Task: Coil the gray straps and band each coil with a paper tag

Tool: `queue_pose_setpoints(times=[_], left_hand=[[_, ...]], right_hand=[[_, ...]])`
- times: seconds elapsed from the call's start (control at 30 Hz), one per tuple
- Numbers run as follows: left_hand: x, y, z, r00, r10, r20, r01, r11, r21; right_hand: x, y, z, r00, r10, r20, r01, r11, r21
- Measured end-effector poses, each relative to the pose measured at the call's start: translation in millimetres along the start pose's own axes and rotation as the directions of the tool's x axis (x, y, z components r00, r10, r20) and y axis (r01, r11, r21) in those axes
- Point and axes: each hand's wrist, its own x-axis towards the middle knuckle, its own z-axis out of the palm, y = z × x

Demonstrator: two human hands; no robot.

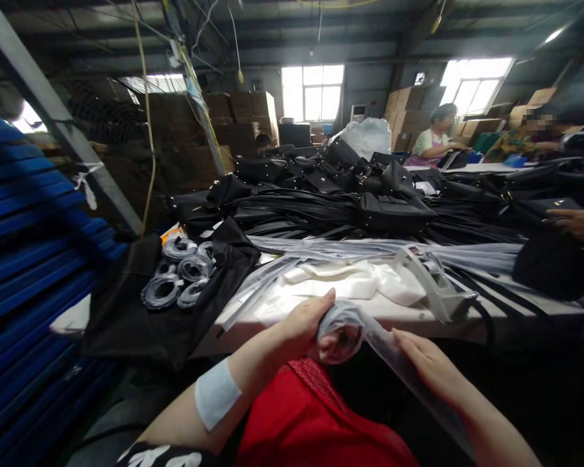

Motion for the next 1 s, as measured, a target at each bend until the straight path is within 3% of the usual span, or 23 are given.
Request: queue_pose_setpoints(times=[0.1, 0.17, 0.23, 0.27, 0.3, 0.33, 0.43, 0.5, 0.53, 0.6, 0.7, 0.8, 0.9, 1.0], left_hand=[[14, 9, -3.3, 0.984, 0.134, -0.12, -0.153, 0.975, -0.161], [24, 13, -5.2, 0.919, 0.307, -0.246, -0.346, 0.928, -0.136], [32, 10, -8.0, 0.785, 0.501, -0.366, -0.48, 0.864, 0.153], [35, 4, -9.7, 0.719, 0.59, -0.367, -0.471, 0.802, 0.367], [36, -3, -11.2, 0.684, 0.657, -0.316, -0.416, 0.708, 0.57], [35, -12, -12.4, 0.691, 0.689, -0.219, -0.351, 0.584, 0.732], [26, -37, -10.1, 0.804, 0.578, 0.137, -0.307, 0.206, 0.929], [18, -42, -4.4, 0.839, 0.494, 0.226, -0.299, 0.073, 0.951], [14, -41, -1.7, 0.857, 0.468, 0.217, -0.274, 0.057, 0.96], [9, -31, 0.6, 0.911, 0.378, 0.167, -0.23, 0.127, 0.965], [5, -17, -7.2, 0.985, 0.076, 0.154, -0.171, 0.389, 0.905], [1, -14, -19.8, 0.97, -0.196, 0.142, 0.023, 0.658, 0.752], [-1, -22, -23.3, 0.964, -0.242, 0.107, 0.165, 0.866, 0.473], [8, -35, -13.9, 0.981, -0.148, 0.123, 0.141, 0.988, 0.065]], right_hand=[[1, -2, 26, 1.0, -0.009, 0.003, 0.009, 0.999, 0.031], [-2, -9, 49, 0.998, -0.066, 0.005, 0.066, 0.997, -0.028], [-9, -20, 70, 0.99, -0.077, 0.115, 0.077, 0.997, 0.008], [-14, -27, 75, 0.976, -0.073, 0.207, 0.056, 0.995, 0.084], [-19, -34, 77, 0.955, -0.076, 0.286, 0.023, 0.983, 0.183], [-23, -40, 74, 0.938, -0.086, 0.337, -0.017, 0.957, 0.291], [-31, -50, 42, 0.945, -0.089, 0.314, -0.094, 0.848, 0.522], [-30, -48, 17, 0.947, -0.046, 0.318, -0.127, 0.856, 0.501], [-29, -46, 7, 0.941, -0.028, 0.337, -0.131, 0.888, 0.441], [-25, -39, -5, 0.935, 0.001, 0.355, -0.096, 0.964, 0.248], [-19, -28, -9, 0.971, 0.0, 0.241, 0.02, 0.997, -0.08], [-15, -17, -2, 0.981, -0.036, 0.188, 0.085, 0.962, -0.258], [-11, -13, 14, 0.976, -0.076, 0.204, 0.116, 0.974, -0.192], [-4, -14, 42, 0.98, -0.17, 0.102, 0.161, 0.983, 0.091]])
